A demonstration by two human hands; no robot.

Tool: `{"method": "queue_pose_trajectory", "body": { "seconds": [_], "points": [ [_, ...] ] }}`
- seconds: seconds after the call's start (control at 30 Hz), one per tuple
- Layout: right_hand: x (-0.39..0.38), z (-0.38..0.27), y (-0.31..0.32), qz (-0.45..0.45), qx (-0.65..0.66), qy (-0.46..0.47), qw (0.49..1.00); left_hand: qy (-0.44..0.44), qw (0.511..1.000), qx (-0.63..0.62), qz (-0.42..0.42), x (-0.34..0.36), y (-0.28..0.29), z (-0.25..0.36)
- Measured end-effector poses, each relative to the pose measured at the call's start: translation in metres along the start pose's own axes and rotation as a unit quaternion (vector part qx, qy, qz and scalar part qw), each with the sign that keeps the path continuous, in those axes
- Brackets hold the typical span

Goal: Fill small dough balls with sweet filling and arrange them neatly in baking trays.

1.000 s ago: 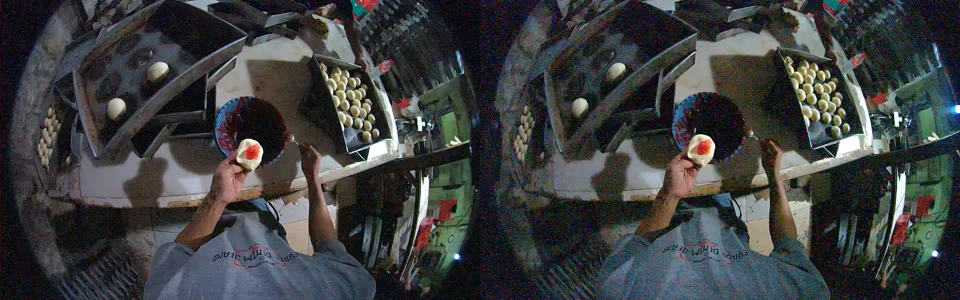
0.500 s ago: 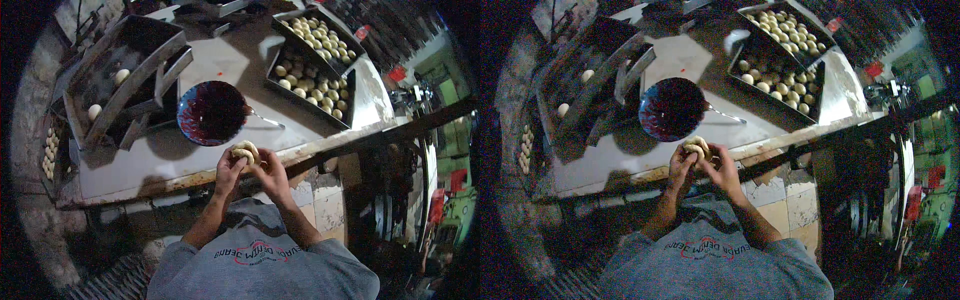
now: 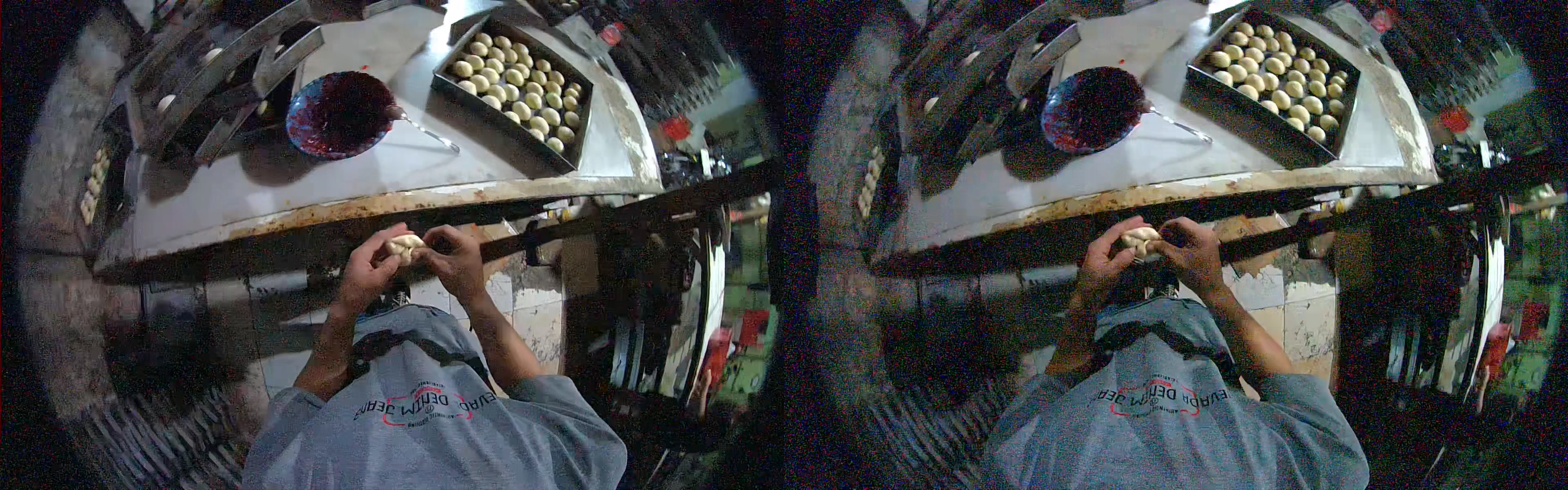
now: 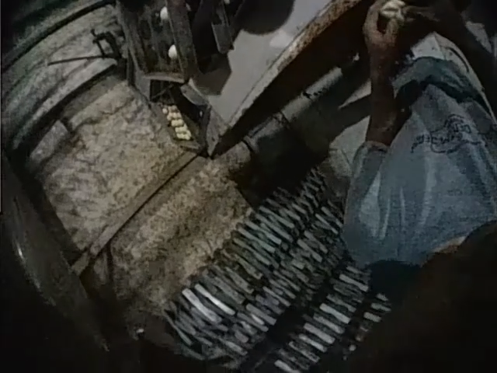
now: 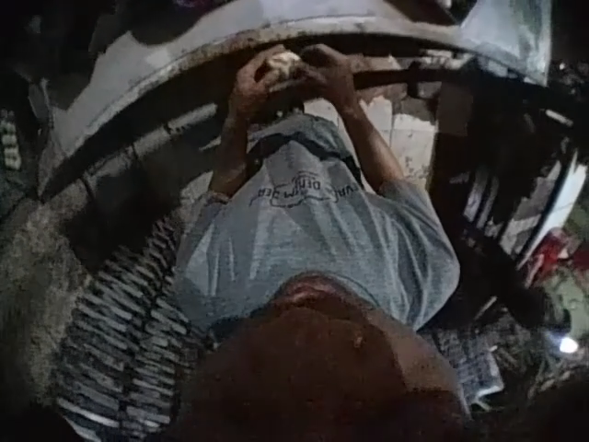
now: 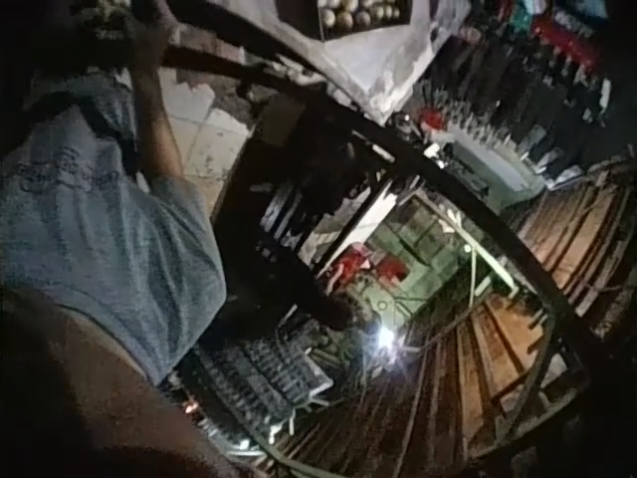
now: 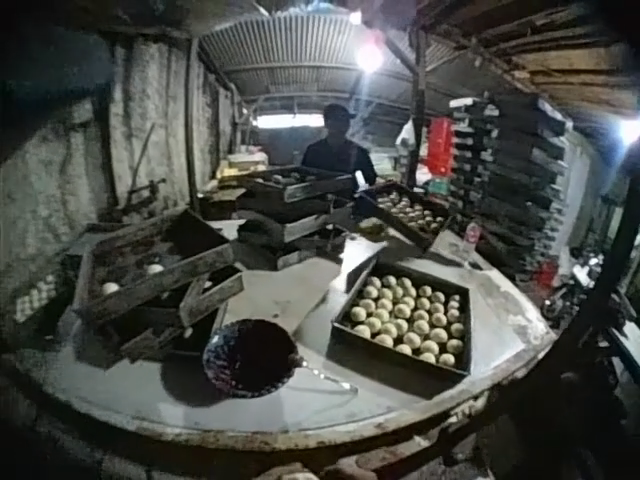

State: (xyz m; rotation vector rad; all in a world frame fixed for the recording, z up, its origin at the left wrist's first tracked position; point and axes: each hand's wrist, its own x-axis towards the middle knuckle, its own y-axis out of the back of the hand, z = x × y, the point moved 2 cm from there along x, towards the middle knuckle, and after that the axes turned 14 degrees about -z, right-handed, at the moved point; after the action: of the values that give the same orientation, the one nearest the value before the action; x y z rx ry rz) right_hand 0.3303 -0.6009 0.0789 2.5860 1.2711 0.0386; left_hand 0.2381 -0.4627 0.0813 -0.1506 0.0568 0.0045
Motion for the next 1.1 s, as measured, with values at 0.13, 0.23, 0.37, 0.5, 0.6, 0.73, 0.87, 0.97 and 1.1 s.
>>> {"method": "queue_pose_trajectory", "body": {
  "seconds": [0.13, 0.23, 0.37, 0.5, 0.6, 0.73, 0.87, 0.97, 1.1],
  "points": [
    [-0.007, 0.011, -0.022, 0.044, 0.03, 0.08, 0.995, -0.026, 0.985, -0.005, 0.173, -0.015, -0.014, -0.01],
    [-0.011, -0.002, -0.04, 0.018, -0.001, 0.086, 0.996, -0.049, 0.968, -0.042, 0.244, -0.02, -0.011, -0.035],
    [-0.009, -0.01, -0.048, -0.046, -0.103, 0.133, 0.985, -0.013, 0.969, 0.04, 0.243, -0.023, -0.007, -0.026],
    [0.011, 0.004, -0.045, -0.045, -0.174, 0.167, 0.969, -0.027, 0.983, 0.011, 0.182, -0.03, 0.006, -0.036],
    [0.03, 0.005, -0.049, -0.066, -0.025, 0.125, 0.99, -0.05, 0.988, -0.002, 0.146, -0.034, 0.014, -0.038],
    [0.044, 0.02, -0.072, -0.065, 0.13, -0.014, 0.989, -0.069, 0.968, -0.098, 0.222, -0.043, 0.028, -0.032],
    [0.058, 0.009, -0.102, -0.03, 0.111, -0.03, 0.993, -0.073, 0.956, -0.024, 0.283, -0.054, 0.051, -0.03],
    [0.064, -0.013, -0.129, -0.071, -0.032, 0.083, 0.993, -0.079, 0.943, -0.067, 0.317, -0.056, 0.085, -0.037],
    [0.102, -0.031, -0.152, -0.088, -0.28, 0.167, 0.941, -0.068, 0.956, -0.086, 0.273, -0.058, 0.138, -0.047]
  ]
}}
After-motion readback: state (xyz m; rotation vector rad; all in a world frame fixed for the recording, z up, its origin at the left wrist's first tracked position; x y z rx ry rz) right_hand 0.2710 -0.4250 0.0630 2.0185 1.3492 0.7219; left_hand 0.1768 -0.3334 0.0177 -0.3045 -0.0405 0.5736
